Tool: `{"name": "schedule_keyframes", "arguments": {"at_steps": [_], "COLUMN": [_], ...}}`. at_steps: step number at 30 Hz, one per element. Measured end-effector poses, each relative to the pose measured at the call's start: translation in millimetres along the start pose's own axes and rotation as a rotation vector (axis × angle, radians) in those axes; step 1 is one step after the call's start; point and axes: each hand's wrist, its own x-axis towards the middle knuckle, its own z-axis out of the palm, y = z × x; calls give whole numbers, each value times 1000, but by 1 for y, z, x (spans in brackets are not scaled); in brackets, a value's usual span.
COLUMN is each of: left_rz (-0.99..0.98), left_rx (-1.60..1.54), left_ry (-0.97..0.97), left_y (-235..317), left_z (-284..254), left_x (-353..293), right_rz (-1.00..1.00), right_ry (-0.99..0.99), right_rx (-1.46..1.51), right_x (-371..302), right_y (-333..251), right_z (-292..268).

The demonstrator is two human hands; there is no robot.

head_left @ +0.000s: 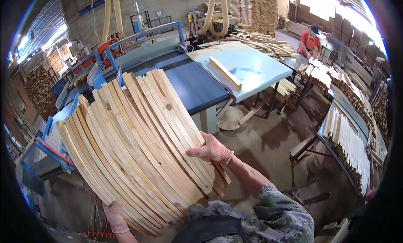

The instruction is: The person repeatedly picks up bundles of thin wooden planks from a metal rack and places them onto a conveyor belt. The worker wears gloves and a camouflage shirt, moving back and forth between the rack and the machine to feed the wood.

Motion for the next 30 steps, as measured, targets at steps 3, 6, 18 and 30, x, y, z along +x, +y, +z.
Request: {"name": "schedule_keyframes", "arguments": {"at_steps": [3, 6, 18, 30], "left_rz": [53, 68, 0, -455], "left_rx": [50, 49, -27, 169], "left_ry": [-20, -45, -376, -530], "left_y": [24, 25, 36, -22], "left_z": [74, 104, 350, 531], "left_x": [81, 135, 363, 508], "right_rz": [59, 101, 261, 551], "right_ry": [-6, -6, 131, 305], "right_rx": [41, 52, 230, 500], "right_x": [88, 132, 298, 351], "right_y": [19, 4, 39, 122], "right_z": [-29, -47, -240, -386]}}
